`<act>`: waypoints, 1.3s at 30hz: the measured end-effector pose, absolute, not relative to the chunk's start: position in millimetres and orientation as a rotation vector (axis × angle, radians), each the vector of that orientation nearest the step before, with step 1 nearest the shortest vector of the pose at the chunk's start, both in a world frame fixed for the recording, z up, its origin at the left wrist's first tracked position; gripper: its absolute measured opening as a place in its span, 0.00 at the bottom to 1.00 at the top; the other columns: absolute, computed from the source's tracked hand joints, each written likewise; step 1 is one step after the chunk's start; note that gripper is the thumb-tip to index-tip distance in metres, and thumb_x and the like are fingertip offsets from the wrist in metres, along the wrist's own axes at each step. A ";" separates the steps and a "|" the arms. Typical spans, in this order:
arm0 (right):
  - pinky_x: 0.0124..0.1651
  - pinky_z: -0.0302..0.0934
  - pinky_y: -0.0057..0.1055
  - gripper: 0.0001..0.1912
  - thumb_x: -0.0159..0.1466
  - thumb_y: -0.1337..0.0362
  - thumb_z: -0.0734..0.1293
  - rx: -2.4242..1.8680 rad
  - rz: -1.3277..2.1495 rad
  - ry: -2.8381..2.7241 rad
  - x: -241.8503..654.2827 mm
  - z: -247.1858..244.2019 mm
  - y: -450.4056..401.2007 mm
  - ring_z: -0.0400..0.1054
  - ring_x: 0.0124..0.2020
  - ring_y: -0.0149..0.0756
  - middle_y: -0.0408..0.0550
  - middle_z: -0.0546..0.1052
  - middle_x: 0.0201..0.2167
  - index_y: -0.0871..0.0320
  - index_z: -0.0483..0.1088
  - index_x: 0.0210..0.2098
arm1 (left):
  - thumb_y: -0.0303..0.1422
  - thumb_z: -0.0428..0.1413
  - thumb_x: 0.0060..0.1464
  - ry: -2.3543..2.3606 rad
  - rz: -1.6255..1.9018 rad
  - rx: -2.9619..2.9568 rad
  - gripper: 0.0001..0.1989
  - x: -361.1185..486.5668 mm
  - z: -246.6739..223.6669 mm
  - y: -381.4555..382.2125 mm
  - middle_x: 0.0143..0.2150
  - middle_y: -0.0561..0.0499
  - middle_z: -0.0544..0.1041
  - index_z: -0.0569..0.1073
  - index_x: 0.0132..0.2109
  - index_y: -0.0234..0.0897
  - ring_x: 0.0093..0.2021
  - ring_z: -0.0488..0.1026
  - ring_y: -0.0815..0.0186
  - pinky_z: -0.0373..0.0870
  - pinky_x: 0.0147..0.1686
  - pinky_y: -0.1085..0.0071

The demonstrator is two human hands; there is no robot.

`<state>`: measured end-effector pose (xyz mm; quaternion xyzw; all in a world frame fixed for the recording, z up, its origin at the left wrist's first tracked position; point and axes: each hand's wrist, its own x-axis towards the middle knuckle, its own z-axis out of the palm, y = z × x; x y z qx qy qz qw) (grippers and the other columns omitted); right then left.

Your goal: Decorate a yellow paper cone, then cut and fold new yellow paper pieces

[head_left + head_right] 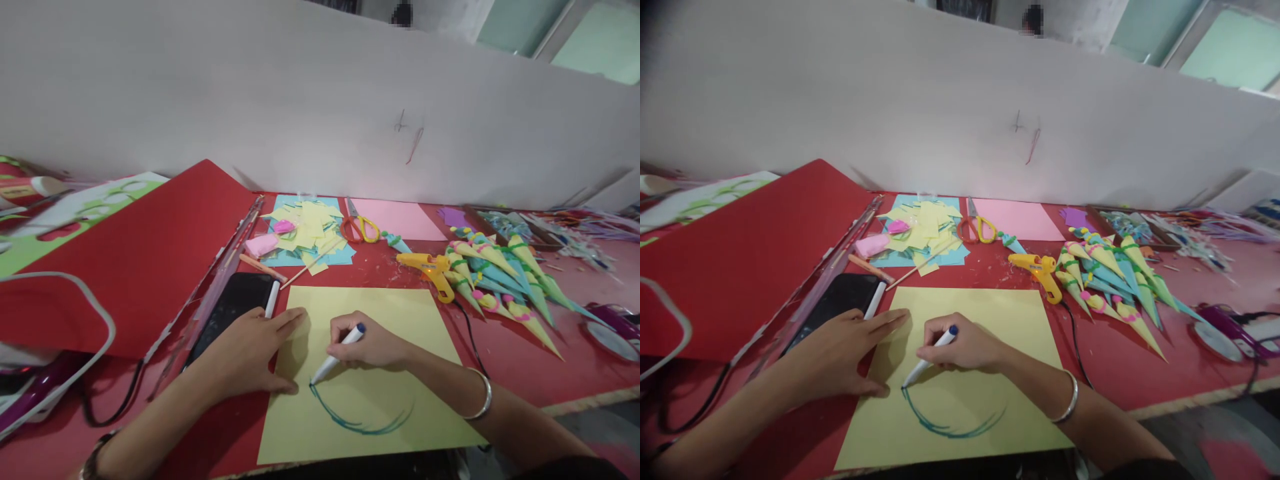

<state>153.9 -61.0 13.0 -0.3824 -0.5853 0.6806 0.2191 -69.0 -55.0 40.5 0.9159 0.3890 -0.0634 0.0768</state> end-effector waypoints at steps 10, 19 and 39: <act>0.13 0.47 0.19 0.09 0.56 0.61 0.65 -1.223 1.576 -1.499 164.4 17.4 -55.0 0.55 0.13 0.22 0.38 0.67 0.15 0.59 0.65 0.23 | 0.52 0.59 0.36 1.296 -0.341 2.744 0.44 -67.2 47.0 -60.2 0.62 0.41 0.59 0.62 0.58 0.33 0.43 0.71 0.53 0.63 0.45 0.60; 0.13 0.46 0.18 0.07 0.56 0.66 0.64 -1.061 1.874 -1.724 161.3 9.7 -67.4 0.54 0.12 0.21 0.36 0.64 0.11 0.61 0.68 0.22 | 0.50 0.60 0.36 1.297 -0.335 2.733 0.45 -67.2 46.1 -57.0 0.62 0.40 0.60 0.62 0.58 0.30 0.42 0.71 0.54 0.63 0.45 0.61; 0.21 0.52 0.22 0.07 0.58 0.63 0.62 -1.172 1.506 -1.634 167.5 16.4 -62.1 0.59 0.19 0.25 0.41 0.69 0.21 0.59 0.69 0.29 | 0.54 0.57 0.38 1.237 -0.307 2.766 0.43 -71.3 39.7 -57.0 0.63 0.39 0.58 0.61 0.58 0.32 0.44 0.71 0.54 0.61 0.47 0.61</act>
